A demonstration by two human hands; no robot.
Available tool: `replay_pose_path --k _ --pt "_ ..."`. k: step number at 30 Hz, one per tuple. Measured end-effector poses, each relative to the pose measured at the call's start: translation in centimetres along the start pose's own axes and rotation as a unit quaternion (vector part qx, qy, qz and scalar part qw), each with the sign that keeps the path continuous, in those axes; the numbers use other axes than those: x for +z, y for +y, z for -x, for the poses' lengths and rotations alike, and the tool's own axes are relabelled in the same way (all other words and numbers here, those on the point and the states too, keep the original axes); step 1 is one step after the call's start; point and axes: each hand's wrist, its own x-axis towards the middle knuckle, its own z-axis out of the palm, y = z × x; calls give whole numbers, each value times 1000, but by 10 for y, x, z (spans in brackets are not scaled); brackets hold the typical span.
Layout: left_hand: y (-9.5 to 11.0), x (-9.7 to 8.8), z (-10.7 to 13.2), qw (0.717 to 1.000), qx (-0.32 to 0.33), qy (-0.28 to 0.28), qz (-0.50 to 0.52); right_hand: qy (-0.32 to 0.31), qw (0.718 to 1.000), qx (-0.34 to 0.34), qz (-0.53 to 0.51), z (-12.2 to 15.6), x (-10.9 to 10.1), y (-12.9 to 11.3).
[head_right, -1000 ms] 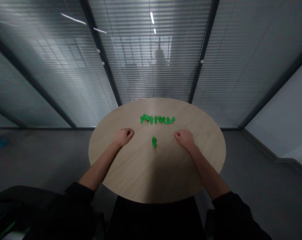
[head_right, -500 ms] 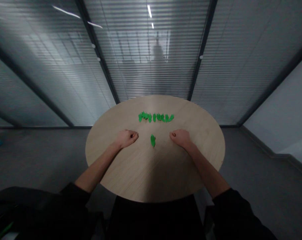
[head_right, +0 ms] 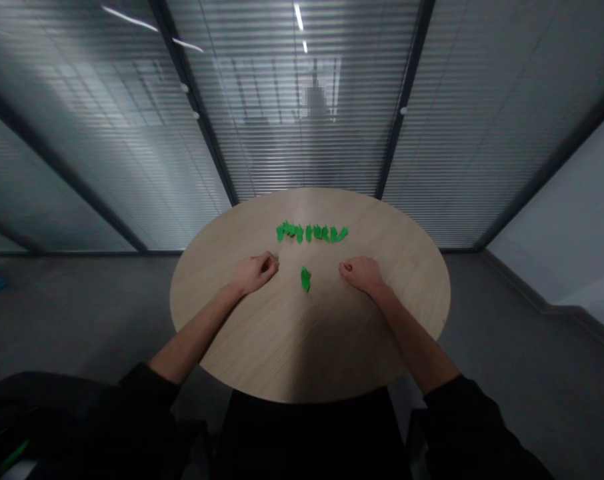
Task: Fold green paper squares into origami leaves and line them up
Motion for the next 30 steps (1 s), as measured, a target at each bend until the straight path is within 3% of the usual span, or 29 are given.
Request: replay_pose_path --k 8,13,22,30 --pt "16 10 1 994 40 49 86 0 1000 0 -8 -1 0 1" --pt "27 6 8 988 47 76 128 2 1000 -7 -11 0 -1 2" --pt "54 14 10 981 122 -22 146 2 1000 -4 -7 -1 -1 1" --pt "55 21 9 983 130 -36 123 -3 1000 -6 -5 -1 -2 0"
